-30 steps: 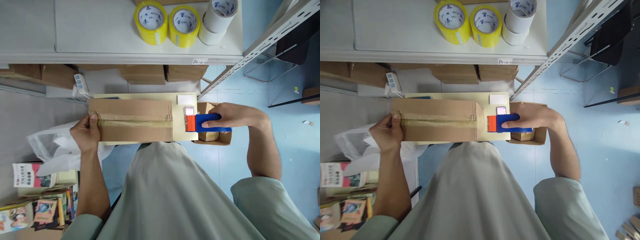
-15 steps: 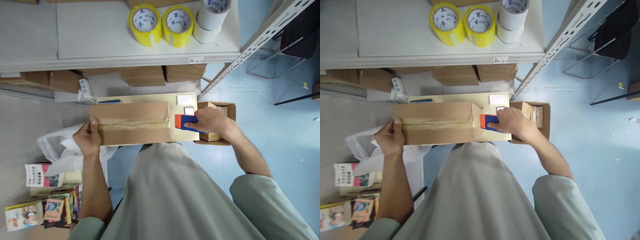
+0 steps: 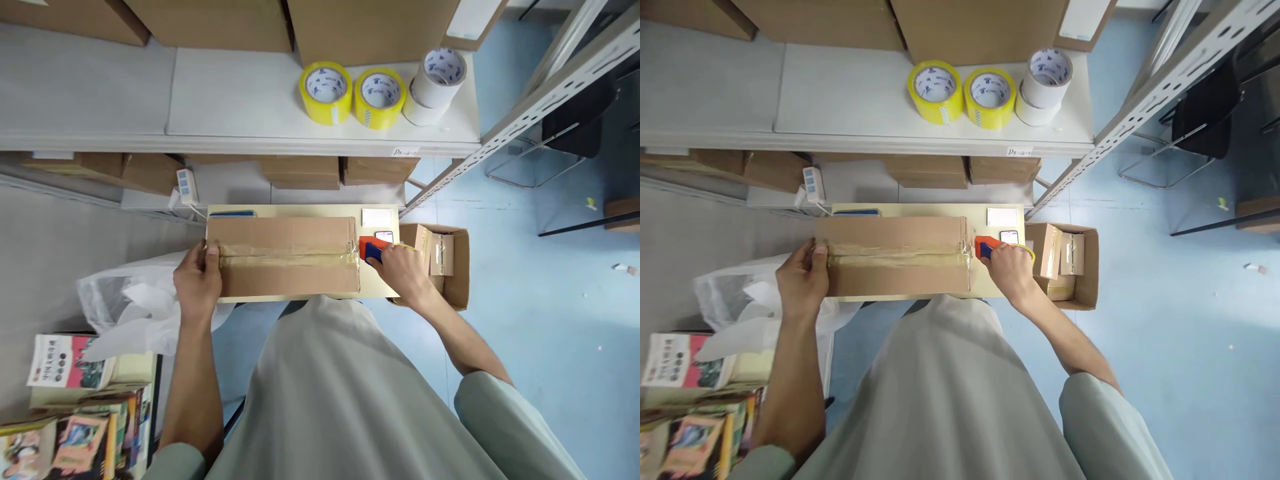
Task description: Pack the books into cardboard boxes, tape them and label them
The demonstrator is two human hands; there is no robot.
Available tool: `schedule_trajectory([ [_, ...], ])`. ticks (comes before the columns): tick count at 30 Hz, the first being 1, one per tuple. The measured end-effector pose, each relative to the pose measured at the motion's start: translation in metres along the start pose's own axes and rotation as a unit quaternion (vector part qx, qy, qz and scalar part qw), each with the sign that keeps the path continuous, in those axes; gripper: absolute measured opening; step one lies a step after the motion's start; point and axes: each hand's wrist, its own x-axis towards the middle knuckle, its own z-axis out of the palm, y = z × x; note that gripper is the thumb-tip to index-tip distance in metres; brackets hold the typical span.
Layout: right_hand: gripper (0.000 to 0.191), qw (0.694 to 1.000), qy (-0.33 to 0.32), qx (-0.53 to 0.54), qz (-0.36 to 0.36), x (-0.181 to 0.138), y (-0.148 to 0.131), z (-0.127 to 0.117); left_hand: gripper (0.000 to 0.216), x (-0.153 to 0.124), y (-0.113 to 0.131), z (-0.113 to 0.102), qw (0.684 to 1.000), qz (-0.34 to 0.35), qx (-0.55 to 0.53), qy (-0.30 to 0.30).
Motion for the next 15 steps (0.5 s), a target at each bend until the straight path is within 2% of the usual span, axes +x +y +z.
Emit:
schedule_trajectory([
  [4,0.05,0.994,0.076,-0.004,0.076,-0.014,0.01,-0.022,0.049,0.01,0.014,-0.008,0.998,0.029,-0.057,0.003],
  [8,0.055,0.981,0.154,0.02,0.118,-0.024,0.002,-0.072,0.046,0.018,0.059,-0.021,0.982,0.137,-0.129,-0.023],
  [11,0.055,0.974,0.2,0.057,0.089,-0.017,-0.026,-0.109,0.042,0.028,0.102,-0.031,0.953,0.245,-0.167,-0.066],
  [15,0.05,0.971,0.227,0.069,0.01,0.017,-0.083,-0.153,0.045,0.057,0.145,-0.038,0.913,0.351,-0.184,-0.103],
])
